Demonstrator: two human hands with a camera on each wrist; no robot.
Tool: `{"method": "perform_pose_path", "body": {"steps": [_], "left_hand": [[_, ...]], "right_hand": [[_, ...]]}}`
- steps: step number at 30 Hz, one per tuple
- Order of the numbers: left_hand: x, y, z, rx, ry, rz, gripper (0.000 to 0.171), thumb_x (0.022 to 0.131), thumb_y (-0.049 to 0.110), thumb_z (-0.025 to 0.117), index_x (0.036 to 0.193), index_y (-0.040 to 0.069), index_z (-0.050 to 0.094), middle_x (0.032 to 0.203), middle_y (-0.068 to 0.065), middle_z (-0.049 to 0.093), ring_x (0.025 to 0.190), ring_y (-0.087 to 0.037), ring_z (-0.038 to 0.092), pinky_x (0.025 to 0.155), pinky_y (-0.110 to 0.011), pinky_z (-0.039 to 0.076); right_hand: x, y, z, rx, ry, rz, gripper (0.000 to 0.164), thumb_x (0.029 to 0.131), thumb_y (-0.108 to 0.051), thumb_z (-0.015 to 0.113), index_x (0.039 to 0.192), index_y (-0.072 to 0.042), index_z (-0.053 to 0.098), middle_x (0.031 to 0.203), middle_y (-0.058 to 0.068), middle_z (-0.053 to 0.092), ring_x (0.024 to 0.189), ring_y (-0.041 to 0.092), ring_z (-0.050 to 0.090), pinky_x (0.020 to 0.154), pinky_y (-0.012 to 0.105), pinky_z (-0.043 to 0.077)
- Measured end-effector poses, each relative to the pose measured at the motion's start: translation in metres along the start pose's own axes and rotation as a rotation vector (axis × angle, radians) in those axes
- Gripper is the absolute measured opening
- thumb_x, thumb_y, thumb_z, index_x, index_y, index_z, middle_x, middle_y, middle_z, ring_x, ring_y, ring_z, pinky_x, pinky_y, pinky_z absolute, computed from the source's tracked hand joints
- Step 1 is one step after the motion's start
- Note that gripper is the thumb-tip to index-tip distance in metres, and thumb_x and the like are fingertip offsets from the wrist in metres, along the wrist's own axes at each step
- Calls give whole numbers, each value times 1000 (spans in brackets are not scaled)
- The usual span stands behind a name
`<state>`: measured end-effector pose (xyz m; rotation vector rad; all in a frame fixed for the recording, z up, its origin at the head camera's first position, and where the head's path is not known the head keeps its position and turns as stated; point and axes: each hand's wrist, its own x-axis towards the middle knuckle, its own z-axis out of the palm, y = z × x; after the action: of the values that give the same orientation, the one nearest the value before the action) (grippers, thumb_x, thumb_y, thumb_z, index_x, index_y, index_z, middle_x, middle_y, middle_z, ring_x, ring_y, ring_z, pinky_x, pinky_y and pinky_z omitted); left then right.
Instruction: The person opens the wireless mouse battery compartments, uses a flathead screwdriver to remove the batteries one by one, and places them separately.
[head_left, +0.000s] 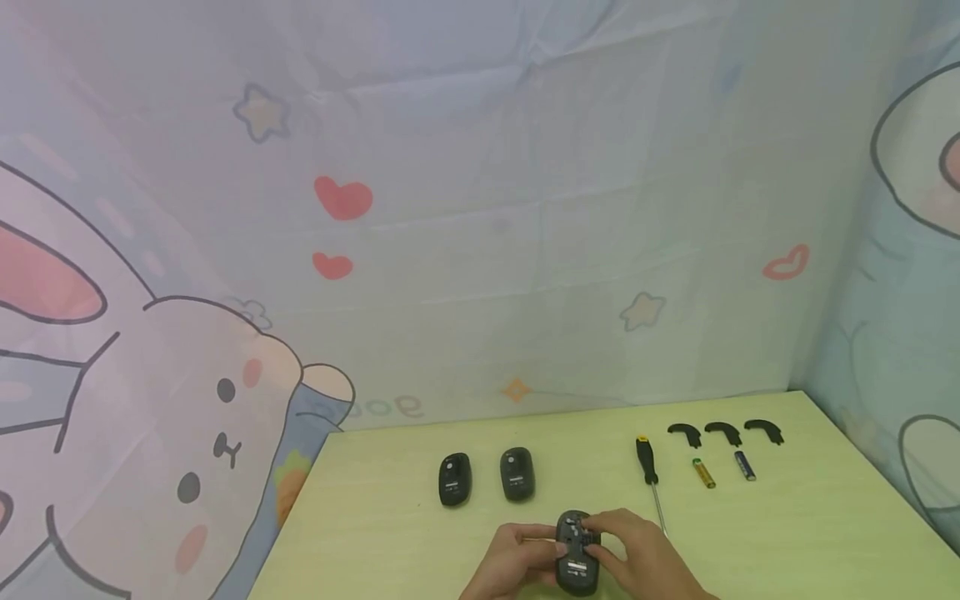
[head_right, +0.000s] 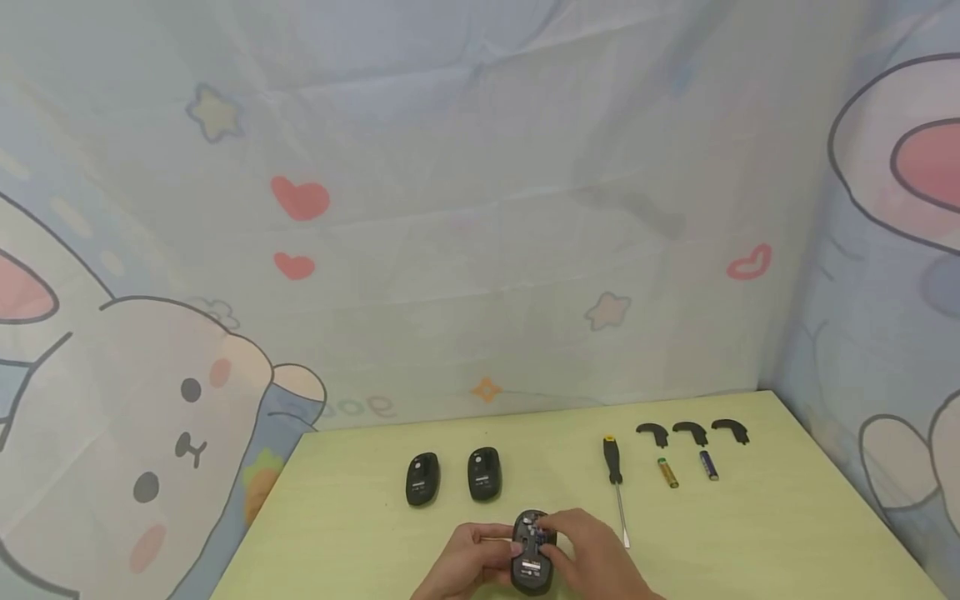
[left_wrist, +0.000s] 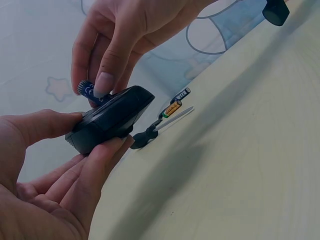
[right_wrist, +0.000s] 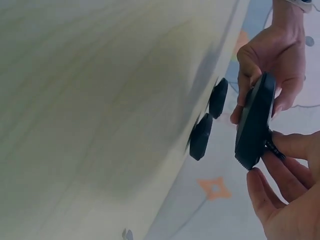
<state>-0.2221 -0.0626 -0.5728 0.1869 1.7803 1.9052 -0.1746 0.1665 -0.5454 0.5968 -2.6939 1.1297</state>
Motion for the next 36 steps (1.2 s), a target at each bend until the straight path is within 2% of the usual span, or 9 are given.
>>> {"method": "perform_pose_path", "body": {"steps": [5, 12, 16, 20, 26, 29, 32, 36], "left_hand": [[-1, -2, 0, 24, -6, 0, 38, 92, 13, 73, 126, -4, 72, 108, -21, 80, 93, -19, 81, 81, -31, 68], [0, -4, 0, 29, -19, -8, 39, 91, 14, 72, 126, -3, 72, 109, -20, 80, 92, -17, 80, 82, -31, 68], [1, -5, 2, 40, -16, -14, 39, 91, 15, 71, 125, -2, 73, 108, -19, 81, 90, -16, 79, 82, -30, 68], [0, -4, 4, 48, -7, -22, 39, 91, 15, 71, 126, -3, 72, 108, -19, 81, 90, -17, 80, 81, -30, 68], [-2, -3, 5, 47, 5, -20, 40, 91, 13, 70, 127, -6, 71, 108, -22, 80, 90, -20, 80, 80, -32, 69], [-2, -3, 5, 52, 7, -22, 41, 91, 14, 70, 127, -6, 71, 108, -21, 80, 91, -20, 80, 81, -33, 69], [-1, -4, 4, 60, 17, -29, 40, 91, 14, 70, 127, -6, 71, 108, -20, 81, 92, -20, 80, 81, -33, 69], [0, -6, 3, 73, 36, -36, 39, 92, 13, 70, 126, -5, 71, 108, -20, 81, 92, -20, 80, 81, -33, 69]], "right_hand": [[3, 4, -3, 159, -23, 64, 28, 92, -26, 81, 118, -19, 74, 114, -6, 75, 104, 11, 71, 88, 33, 65], [8, 6, -8, 226, -46, 162, 28, 89, -29, 84, 114, -19, 75, 107, -8, 77, 101, 13, 72, 87, 35, 64], [11, 6, -11, 282, -17, 224, 30, 87, -23, 85, 113, -13, 75, 104, -4, 79, 98, 14, 74, 85, 27, 63], [13, 6, -15, 338, 14, 235, 33, 86, -18, 86, 115, -6, 74, 106, 4, 80, 95, 16, 76, 80, 21, 63], [16, 7, -24, 375, 60, 269, 36, 86, -19, 86, 116, -3, 74, 105, 6, 81, 93, 12, 76, 78, 20, 63], [17, 7, -30, 430, 63, 285, 40, 87, -21, 86, 119, -1, 72, 105, 8, 80, 92, 10, 76, 79, 20, 63], [18, 7, -38, 541, 49, 277, 45, 89, -21, 84, 123, 5, 68, 107, 14, 78, 92, 13, 77, 80, 25, 65], [20, 7, -47, 683, 34, 293, 50, 92, -18, 82, 127, 12, 63, 109, 15, 74, 94, 16, 79, 85, 34, 68]]}}
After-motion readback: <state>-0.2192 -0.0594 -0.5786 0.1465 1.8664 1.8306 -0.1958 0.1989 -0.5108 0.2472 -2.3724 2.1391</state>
